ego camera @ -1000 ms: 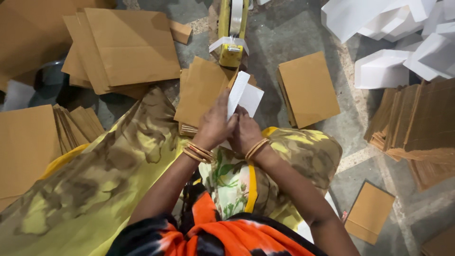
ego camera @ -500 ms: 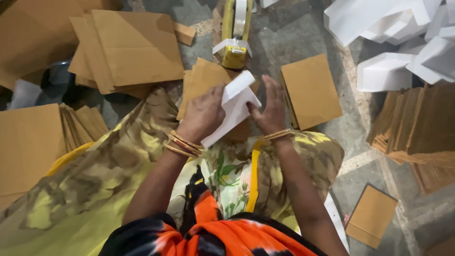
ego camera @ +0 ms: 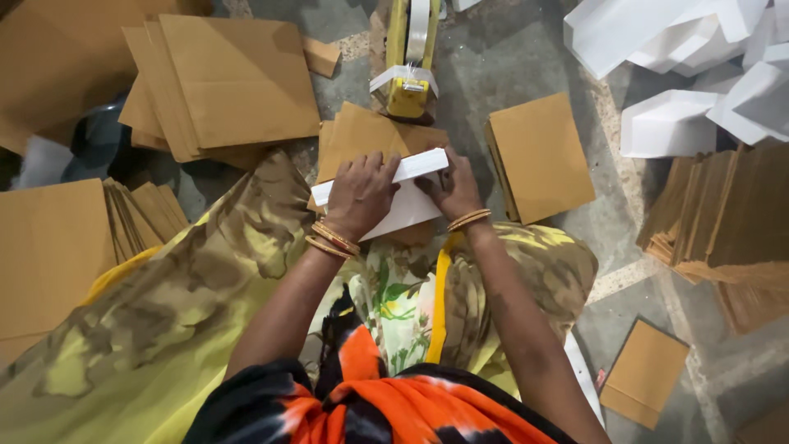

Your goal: The person assembles small cardboard boxes by inserting white foam inserts and sealing the flaps with a tape dispenser. The person repeatedly picks up flat cardboard pieces, inserts the foam, folds the flaps, and applies tape to secure the box.

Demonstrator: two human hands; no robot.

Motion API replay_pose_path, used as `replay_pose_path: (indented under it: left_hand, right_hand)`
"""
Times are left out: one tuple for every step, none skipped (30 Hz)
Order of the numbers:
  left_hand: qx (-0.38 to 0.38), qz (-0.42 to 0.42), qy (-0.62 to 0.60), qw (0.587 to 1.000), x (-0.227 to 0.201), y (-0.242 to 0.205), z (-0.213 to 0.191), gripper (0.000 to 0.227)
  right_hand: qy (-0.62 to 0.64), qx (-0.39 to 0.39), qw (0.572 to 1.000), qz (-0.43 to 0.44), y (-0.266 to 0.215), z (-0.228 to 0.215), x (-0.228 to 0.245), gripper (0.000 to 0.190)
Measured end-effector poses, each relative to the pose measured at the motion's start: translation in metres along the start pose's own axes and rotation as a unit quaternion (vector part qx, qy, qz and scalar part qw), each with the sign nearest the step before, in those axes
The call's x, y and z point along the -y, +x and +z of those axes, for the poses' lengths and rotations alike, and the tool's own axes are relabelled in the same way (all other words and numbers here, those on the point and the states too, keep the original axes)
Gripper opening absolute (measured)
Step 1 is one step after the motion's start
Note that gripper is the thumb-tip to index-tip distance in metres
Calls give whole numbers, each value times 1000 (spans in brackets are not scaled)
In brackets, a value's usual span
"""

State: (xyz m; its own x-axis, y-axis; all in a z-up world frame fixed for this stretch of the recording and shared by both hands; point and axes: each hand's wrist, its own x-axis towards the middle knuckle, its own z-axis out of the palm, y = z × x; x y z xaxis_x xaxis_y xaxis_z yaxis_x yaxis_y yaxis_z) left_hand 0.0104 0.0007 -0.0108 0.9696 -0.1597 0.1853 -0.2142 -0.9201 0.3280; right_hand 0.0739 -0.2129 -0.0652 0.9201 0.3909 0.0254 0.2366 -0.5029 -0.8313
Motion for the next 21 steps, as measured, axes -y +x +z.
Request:
replay_pose_path:
  left_hand:
    - [-8, -7, -1, 1000, -1, 0, 1, 49]
    - [-16, -13, -3, 1000, -1, 1, 3, 51]
    - [-36, -7, 0, 999, -1, 1, 5, 51]
    - [-57, -2, 4, 998, -2, 1, 7, 52]
    - [-79, 0, 10, 997, 0, 1, 7, 52]
    - [-51, 4, 14, 999, 0, 1, 8, 52]
    - [-26, 6, 22, 999, 1, 3, 9, 52]
    - [0, 7, 30, 1000, 2, 4, 9, 53]
    - [-5, 0, 16, 1000, 1, 3, 8, 54]
    - [-10, -7, 2, 1000, 1, 2, 8, 56]
    - [-14, -11, -14, 1000, 1, 1, 8, 57]
    - [-13, -8, -13, 1000, 5, 1, 8, 60]
    - [-10, -3, -15, 1000, 6, 1, 8, 63]
    - [-7, 3, -17, 1000, 8, 3, 8, 65]
    - [-8, 3, -12, 1000, 9, 3, 9, 63]
    - [-9, 3, -6, 1000, 11, 5, 9, 60]
    - [-8, 3, -2, 1000, 13, 6, 8, 58]
    - [-2, -11, -5, 1000, 16, 8, 7, 58]
    - [4, -25, -9, 1000, 17, 10, 6, 59]
    - [10, -39, -12, 999, 17, 11, 4, 60]
    - [-14, -34, 13, 999, 16, 13, 4, 57]
  right_hand:
    - [-40, -5, 999, -25, -1, 1, -3, 55]
    - [-80, -10, 996, -50, -2, 3, -7, 57]
    - [-74, -3, 997, -30, -3, 5, -11, 61]
    - [-68, 4, 998, -10, -8, 7, -14, 66]
    - [-62, 14, 998, 6, -10, 11, -16, 70]
    - [-85, 9, 996, -6, -12, 15, -18, 69]
    - [-106, 4, 994, -23, -11, 18, -19, 69]
    - [-127, -2, 991, -39, -9, 20, -19, 68]
    - [-36, 0, 999, -19, -9, 22, -18, 67]
    - [55, 4, 998, 2, -7, 24, -17, 66]
    - [144, 7, 989, 28, -6, 25, -15, 66]
    - [96, -5, 995, 0, -3, 25, -14, 63]
    - [47, -19, 998, -24, -4, 22, -13, 60]
    - [-2, -33, 998, -48, -2, 20, -13, 57]
    - [-19, -33, 998, -43, -3, 20, -12, 53]
    - [-37, -33, 998, -39, -3, 20, -12, 50]
    - [-54, -33, 997, -33, 0, 22, -12, 46]
    - [-59, -30, 997, -28, 5, 25, -12, 46]
    - [-64, -28, 997, -24, 8, 26, -12, 46]
    - [-69, -25, 997, -20, 10, 27, -13, 46]
    - [-103, -29, 993, -54, 12, 27, -14, 45]
